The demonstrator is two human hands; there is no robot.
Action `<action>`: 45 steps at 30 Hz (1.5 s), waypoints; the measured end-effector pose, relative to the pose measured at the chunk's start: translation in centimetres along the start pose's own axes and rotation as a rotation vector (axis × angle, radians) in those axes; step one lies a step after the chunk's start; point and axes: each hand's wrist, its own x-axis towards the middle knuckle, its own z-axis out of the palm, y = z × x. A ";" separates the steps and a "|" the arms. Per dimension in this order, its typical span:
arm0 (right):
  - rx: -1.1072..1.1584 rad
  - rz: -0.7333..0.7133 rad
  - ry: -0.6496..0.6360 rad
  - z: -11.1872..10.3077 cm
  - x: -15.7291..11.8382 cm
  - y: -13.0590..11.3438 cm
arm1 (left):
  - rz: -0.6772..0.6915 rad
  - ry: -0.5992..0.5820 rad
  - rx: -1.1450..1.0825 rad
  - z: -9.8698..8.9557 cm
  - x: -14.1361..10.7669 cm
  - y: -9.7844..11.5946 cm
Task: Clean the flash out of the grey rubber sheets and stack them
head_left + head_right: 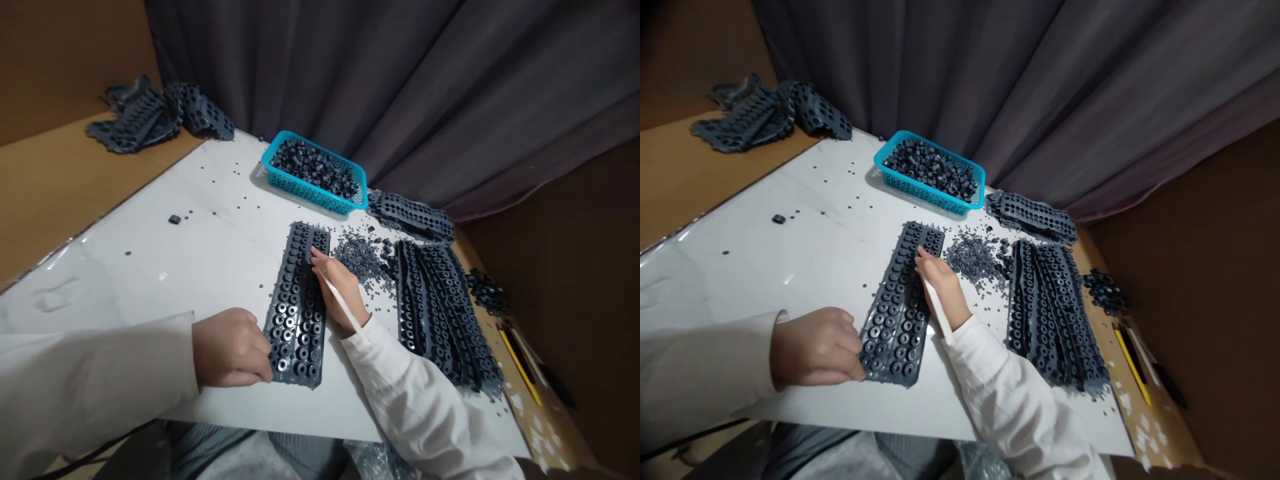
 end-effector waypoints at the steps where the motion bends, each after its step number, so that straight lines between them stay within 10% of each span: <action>1: 0.021 0.024 0.027 -0.3 0.0 -0.2 | -0.007 0.020 -0.042 -0.1 0.1 0.1; 8: 0.180 0.171 0.168 -1.9 -0.8 -0.9 | -0.412 0.336 -0.078 -2.2 0.9 -0.8; 12: 0.356 0.181 0.139 -1.5 -1.1 -1.8 | -0.646 0.294 0.123 -3.2 1.9 -2.5; 26: 0.744 0.302 -0.115 -0.2 -1.6 -1.5 | -0.650 0.237 0.050 -2.8 2.9 -4.4; 45: 0.660 0.225 -0.226 -0.8 -1.2 -1.5 | -0.671 0.236 0.022 -2.4 2.8 -4.8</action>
